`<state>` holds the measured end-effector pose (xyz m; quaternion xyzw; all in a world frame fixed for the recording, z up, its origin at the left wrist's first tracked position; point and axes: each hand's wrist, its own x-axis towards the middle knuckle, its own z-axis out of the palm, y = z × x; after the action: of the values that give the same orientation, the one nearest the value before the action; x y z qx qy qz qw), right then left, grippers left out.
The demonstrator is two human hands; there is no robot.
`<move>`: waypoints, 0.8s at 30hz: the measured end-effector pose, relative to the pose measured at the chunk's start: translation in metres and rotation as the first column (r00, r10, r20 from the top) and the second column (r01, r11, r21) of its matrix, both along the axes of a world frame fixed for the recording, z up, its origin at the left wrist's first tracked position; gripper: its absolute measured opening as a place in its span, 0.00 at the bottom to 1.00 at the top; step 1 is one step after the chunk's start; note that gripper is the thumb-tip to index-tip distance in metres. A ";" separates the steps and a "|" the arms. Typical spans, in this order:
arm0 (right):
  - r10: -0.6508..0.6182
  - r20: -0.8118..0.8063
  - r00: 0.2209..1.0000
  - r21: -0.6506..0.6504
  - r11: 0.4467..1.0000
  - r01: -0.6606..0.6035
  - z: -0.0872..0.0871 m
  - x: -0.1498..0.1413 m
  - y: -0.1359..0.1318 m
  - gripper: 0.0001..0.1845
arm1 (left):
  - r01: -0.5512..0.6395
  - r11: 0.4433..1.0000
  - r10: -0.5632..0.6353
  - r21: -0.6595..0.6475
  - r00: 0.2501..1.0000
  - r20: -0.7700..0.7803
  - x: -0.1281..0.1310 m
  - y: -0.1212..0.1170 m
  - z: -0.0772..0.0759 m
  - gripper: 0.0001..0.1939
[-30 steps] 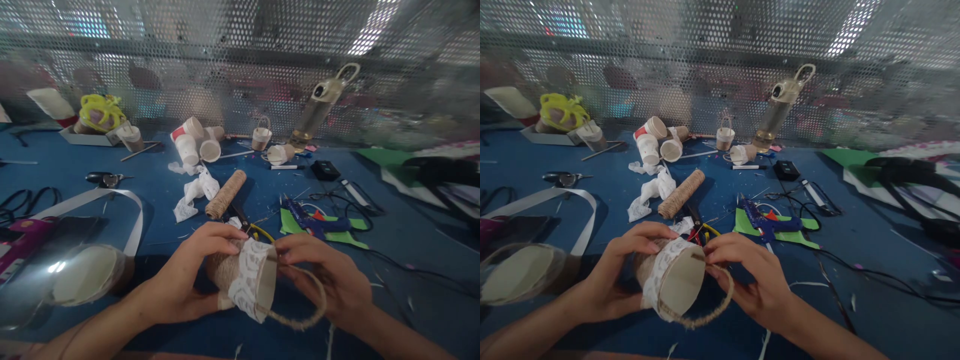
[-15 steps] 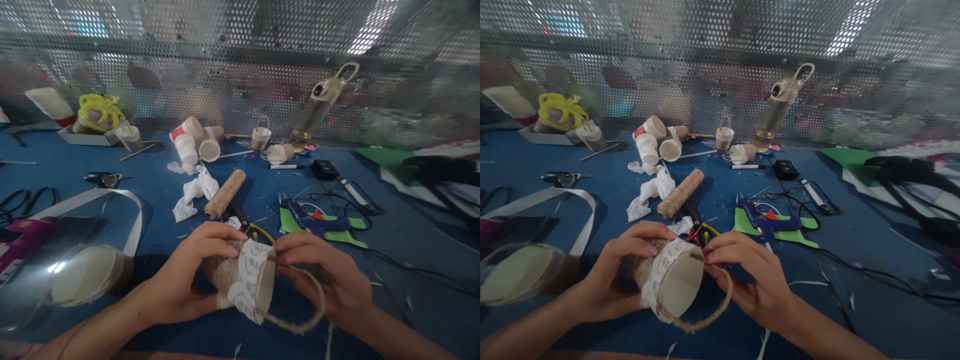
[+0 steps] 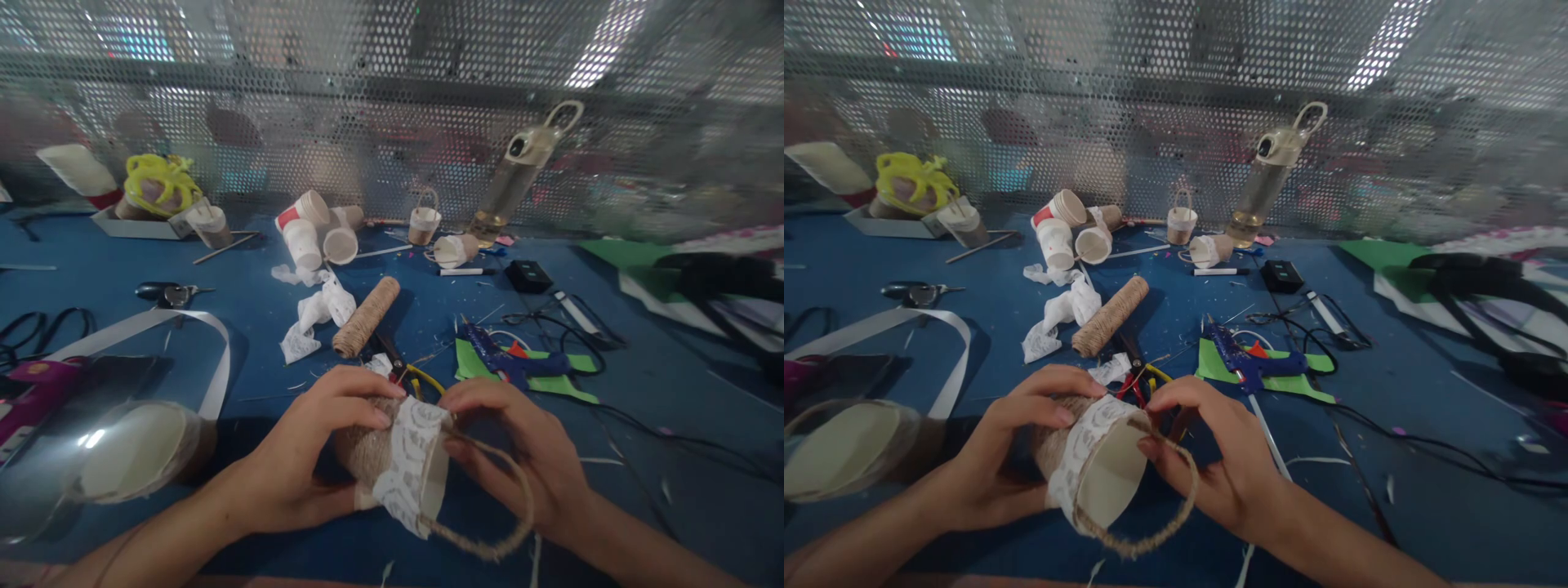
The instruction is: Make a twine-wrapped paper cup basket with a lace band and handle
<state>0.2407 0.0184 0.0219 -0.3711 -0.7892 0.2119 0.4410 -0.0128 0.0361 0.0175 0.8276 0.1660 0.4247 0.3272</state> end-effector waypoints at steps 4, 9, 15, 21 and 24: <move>0.020 0.057 0.998 0.049 0.999 -0.023 0.001 -0.004 0.001 0.04 | -0.006 1.000 0.006 0.006 1.000 -0.007 0.000 0.000 -0.002 0.27; 0.017 0.049 0.999 0.136 0.990 -0.023 -0.001 -0.006 0.000 0.07 | 0.001 0.999 -0.001 0.032 1.000 0.016 0.001 0.001 -0.004 0.26; 0.028 0.060 0.998 0.132 0.991 -0.036 -0.001 -0.005 -0.001 0.06 | 0.029 0.999 -0.029 0.031 0.999 0.020 0.003 0.001 -0.007 0.26; 0.029 0.063 0.998 0.130 0.991 -0.037 -0.003 -0.004 0.000 0.06 | 0.047 0.998 -0.048 0.032 0.999 0.027 0.004 0.002 -0.007 0.28; 0.050 0.074 0.996 0.119 0.991 -0.059 -0.003 -0.003 -0.001 0.06 | 0.051 0.998 -0.053 0.042 0.998 0.030 0.005 0.001 -0.007 0.28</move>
<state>0.2373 0.0175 0.0187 -0.3292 -0.8257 0.1624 0.4283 -0.0081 0.0373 0.0107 0.8314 0.1305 0.4324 0.3237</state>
